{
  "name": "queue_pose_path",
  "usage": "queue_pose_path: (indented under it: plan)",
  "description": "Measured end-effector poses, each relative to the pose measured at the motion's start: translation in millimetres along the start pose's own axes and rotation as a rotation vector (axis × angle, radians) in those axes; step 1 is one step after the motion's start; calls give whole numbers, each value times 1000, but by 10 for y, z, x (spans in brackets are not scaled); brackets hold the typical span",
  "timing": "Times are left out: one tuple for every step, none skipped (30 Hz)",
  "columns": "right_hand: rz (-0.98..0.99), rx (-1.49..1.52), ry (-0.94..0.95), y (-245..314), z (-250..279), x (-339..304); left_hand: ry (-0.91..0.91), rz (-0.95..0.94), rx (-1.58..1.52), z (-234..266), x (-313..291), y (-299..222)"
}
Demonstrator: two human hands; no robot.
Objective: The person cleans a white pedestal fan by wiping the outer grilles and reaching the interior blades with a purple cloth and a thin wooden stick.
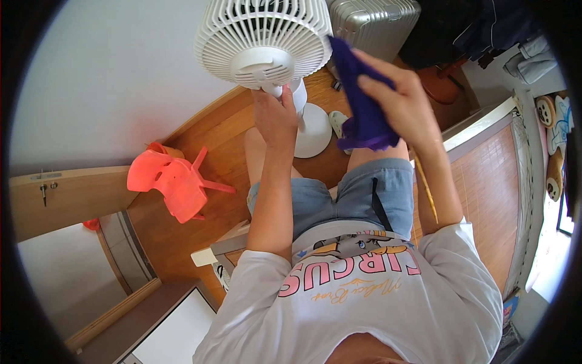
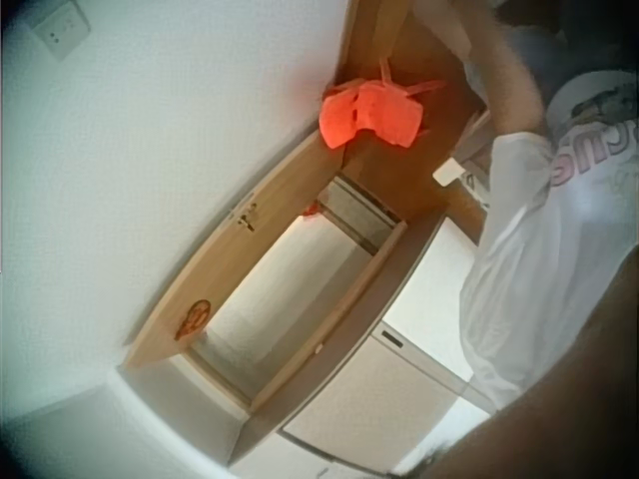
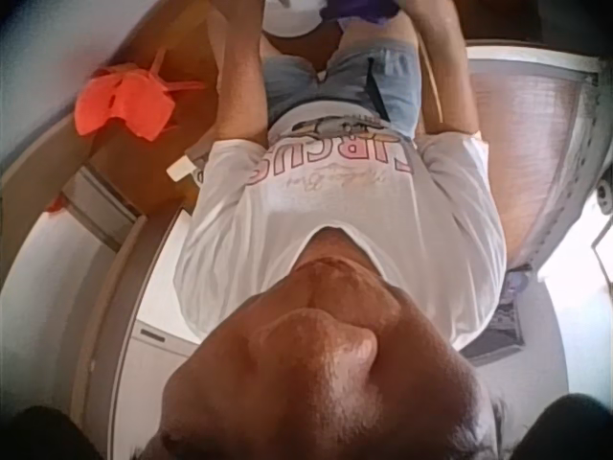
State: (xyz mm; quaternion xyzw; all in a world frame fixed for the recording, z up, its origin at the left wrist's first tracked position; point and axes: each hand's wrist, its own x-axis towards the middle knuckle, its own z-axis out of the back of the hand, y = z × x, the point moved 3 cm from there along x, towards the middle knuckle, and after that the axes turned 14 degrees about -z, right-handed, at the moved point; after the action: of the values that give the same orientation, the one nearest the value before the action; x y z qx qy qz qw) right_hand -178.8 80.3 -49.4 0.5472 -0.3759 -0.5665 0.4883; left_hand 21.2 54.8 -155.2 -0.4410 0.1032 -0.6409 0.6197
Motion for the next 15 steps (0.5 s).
queue_pose_path:
  plan:
    - [105,-45,-50,111,48,-93,-4,3,3,-7,3,25]
    - [106,-46,-43,112,37,-113,-36,-29,60,-6,5,45]
    - [176,-116,-55,135,20,-131,-69,-62,118,-5,2,60]
    - [245,-184,-77,158,-2,-149,-67,-65,117,-18,3,80]
    - [200,-198,-59,159,-24,-112,-59,-64,103,-31,4,99]
    - [200,-196,-62,143,-59,-95,-51,-63,89,-41,4,118]
    - [264,-226,-58,115,-92,-80,-52,-62,88,-45,-4,103]
    - [328,-256,-53,117,-122,-75,-61,-94,68,-42,-17,72]
    - [258,-270,-41,128,-119,-62,-70,-125,49,-43,-30,45]
    - [260,-270,-42,125,-112,-33,-72,-127,48,-48,-34,42]
    - [214,-255,-33,101,-100,18,-73,-113,49,-55,-39,46]
    - [168,-240,-23,83,-96,49,-74,-100,50,-60,-43,49]
    - [169,-241,-23,87,-110,54,-75,-100,50,-50,-44,36]
    - [157,-264,-45,91,-128,61,-66,-86,64,-36,-41,21]
    - [145,-288,-67,94,-147,67,-58,-72,78,-29,-37,17]
